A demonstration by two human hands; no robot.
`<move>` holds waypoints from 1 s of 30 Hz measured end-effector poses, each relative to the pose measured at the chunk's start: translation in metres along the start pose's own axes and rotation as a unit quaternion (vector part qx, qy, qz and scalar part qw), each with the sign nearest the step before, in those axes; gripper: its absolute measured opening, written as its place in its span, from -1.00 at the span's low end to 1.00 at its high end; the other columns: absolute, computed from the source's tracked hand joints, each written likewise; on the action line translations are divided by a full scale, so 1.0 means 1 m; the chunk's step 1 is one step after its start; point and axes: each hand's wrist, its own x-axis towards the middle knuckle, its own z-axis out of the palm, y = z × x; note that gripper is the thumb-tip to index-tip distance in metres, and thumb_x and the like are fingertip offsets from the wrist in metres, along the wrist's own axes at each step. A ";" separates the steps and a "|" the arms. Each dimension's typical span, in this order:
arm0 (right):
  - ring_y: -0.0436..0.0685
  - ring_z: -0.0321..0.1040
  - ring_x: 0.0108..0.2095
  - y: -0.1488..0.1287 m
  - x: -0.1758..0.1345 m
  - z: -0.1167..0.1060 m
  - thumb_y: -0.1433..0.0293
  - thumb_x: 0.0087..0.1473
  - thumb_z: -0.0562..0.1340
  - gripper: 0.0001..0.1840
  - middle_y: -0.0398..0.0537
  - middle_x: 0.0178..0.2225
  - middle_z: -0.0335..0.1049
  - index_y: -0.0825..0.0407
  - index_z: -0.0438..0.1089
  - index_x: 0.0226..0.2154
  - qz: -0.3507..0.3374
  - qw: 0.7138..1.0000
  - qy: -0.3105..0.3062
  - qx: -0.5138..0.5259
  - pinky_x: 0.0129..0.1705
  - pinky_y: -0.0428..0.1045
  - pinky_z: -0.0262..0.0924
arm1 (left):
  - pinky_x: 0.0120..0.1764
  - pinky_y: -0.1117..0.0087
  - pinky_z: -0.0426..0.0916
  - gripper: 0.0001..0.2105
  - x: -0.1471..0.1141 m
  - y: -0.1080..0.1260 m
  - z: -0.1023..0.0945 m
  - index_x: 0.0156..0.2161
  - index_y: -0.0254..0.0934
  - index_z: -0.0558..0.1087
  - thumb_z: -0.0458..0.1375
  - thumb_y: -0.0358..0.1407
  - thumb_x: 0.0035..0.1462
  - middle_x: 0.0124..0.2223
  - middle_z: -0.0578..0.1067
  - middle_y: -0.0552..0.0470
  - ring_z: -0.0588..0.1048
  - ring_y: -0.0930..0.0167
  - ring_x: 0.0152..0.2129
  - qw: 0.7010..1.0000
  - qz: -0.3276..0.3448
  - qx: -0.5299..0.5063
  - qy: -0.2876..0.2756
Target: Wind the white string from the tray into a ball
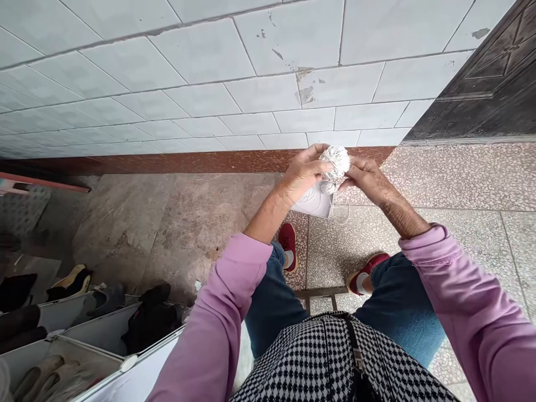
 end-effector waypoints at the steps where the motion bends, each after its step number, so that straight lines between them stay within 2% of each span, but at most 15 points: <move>1: 0.20 0.56 -0.18 -0.001 -0.003 0.004 -0.16 0.28 0.33 -0.51 0.03 -0.13 0.62 -0.10 0.59 -0.14 0.007 1.000 -0.017 0.004 -0.27 0.09 0.55 | 0.08 0.07 0.55 -0.50 0.000 -0.001 0.000 -0.02 -0.22 0.50 0.50 -0.22 -0.08 -0.07 0.63 -0.06 0.65 0.18 -0.03 1.000 0.001 0.005 -0.003; 3: 0.12 0.46 -0.35 -0.001 -0.009 0.002 -0.22 0.28 0.30 -0.47 -0.01 -0.29 0.56 -0.11 0.54 -0.25 0.010 1.000 -0.027 -0.011 -0.37 0.05 0.45 | 0.08 0.06 0.55 -0.51 0.000 0.001 -0.004 -0.02 -0.22 0.49 0.49 -0.20 -0.06 -0.05 0.64 -0.07 0.65 0.16 -0.01 1.000 0.003 0.008 0.004; 5: 0.06 0.31 -0.46 -0.001 -0.015 -0.007 -0.23 0.29 0.29 -0.45 -0.08 -0.42 0.44 -0.11 0.48 -0.33 0.003 0.999 -0.008 -0.047 -0.44 0.02 0.32 | 0.09 0.06 0.55 -0.51 -0.001 0.005 -0.011 -0.02 -0.21 0.50 0.49 -0.20 -0.06 -0.02 0.64 -0.09 0.64 0.13 0.02 1.000 0.003 0.002 0.021; 7: 0.03 0.18 -0.52 0.001 -0.019 -0.020 -0.19 0.31 0.28 -0.47 -0.15 -0.50 0.30 -0.10 0.45 -0.36 -0.007 0.995 0.017 -0.095 -0.46 0.01 0.20 | 0.10 0.08 0.55 -0.53 -0.001 0.009 -0.018 -0.03 -0.21 0.50 0.48 -0.20 -0.06 0.01 0.64 -0.11 0.62 0.09 0.08 0.999 0.006 -0.011 0.049; 10: 0.05 0.13 -0.51 0.006 -0.023 -0.040 -0.09 0.34 0.26 -0.53 -0.20 -0.56 0.17 -0.08 0.45 -0.37 -0.017 0.984 0.037 -0.171 -0.42 0.01 0.11 | 0.09 0.13 0.55 -0.56 -0.001 0.017 -0.029 -0.06 -0.22 0.51 0.49 -0.24 -0.05 0.05 0.62 -0.13 0.60 0.08 0.13 0.993 0.016 -0.039 0.112; 14: 0.08 0.15 -0.48 0.013 -0.029 -0.068 0.09 0.34 0.25 -0.65 -0.20 -0.57 0.14 -0.06 0.47 -0.38 0.005 0.971 0.060 -0.230 -0.37 0.02 0.08 | 0.01 0.23 0.58 -0.63 -0.004 0.029 -0.051 -0.14 -0.21 0.50 0.50 -0.28 -0.04 0.00 0.63 -0.12 0.61 0.13 0.08 0.978 0.038 -0.068 0.193; 18: 0.08 0.11 -0.50 0.017 -0.039 -0.098 0.31 0.32 0.22 -0.77 -0.21 -0.59 0.14 -0.01 0.49 -0.38 0.047 0.958 0.094 -0.266 -0.36 0.02 0.05 | -0.06 0.27 0.60 -0.68 -0.010 0.041 -0.086 -0.23 -0.18 0.49 0.53 -0.30 -0.03 -0.12 0.65 -0.08 0.63 0.16 0.02 0.957 0.060 -0.077 0.273; 23: 0.05 0.12 -0.55 0.019 -0.048 -0.126 0.41 0.30 0.21 -0.77 -0.21 -0.64 0.18 0.02 0.51 -0.39 0.104 0.943 0.126 -0.290 -0.36 0.03 0.05 | -0.14 0.35 0.61 -0.71 -0.021 0.051 -0.126 -0.29 -0.16 0.46 0.51 -0.29 0.02 -0.22 0.64 0.02 0.66 0.30 -0.15 0.931 0.064 -0.084 0.348; 26: 0.05 0.15 -0.54 0.019 -0.050 -0.133 0.44 0.30 0.22 -0.77 -0.20 -0.63 0.21 0.02 0.52 -0.39 0.125 0.938 0.133 -0.296 -0.35 0.03 0.06 | -0.15 0.37 0.62 -0.74 -0.026 0.052 -0.138 -0.29 -0.17 0.47 0.49 -0.31 0.04 -0.24 0.65 0.03 0.66 0.33 -0.20 0.926 0.062 -0.091 0.362; 30: 0.05 0.11 -0.56 0.021 -0.051 -0.137 0.44 0.30 0.24 -0.79 -0.23 -0.66 0.16 0.04 0.53 -0.37 0.124 0.937 0.149 -0.292 -0.35 0.03 0.06 | -0.19 0.38 0.63 -0.80 -0.027 0.052 -0.141 -0.28 -0.17 0.47 0.44 -0.34 0.10 -0.22 0.66 0.00 0.66 0.33 -0.22 0.914 0.064 -0.118 0.382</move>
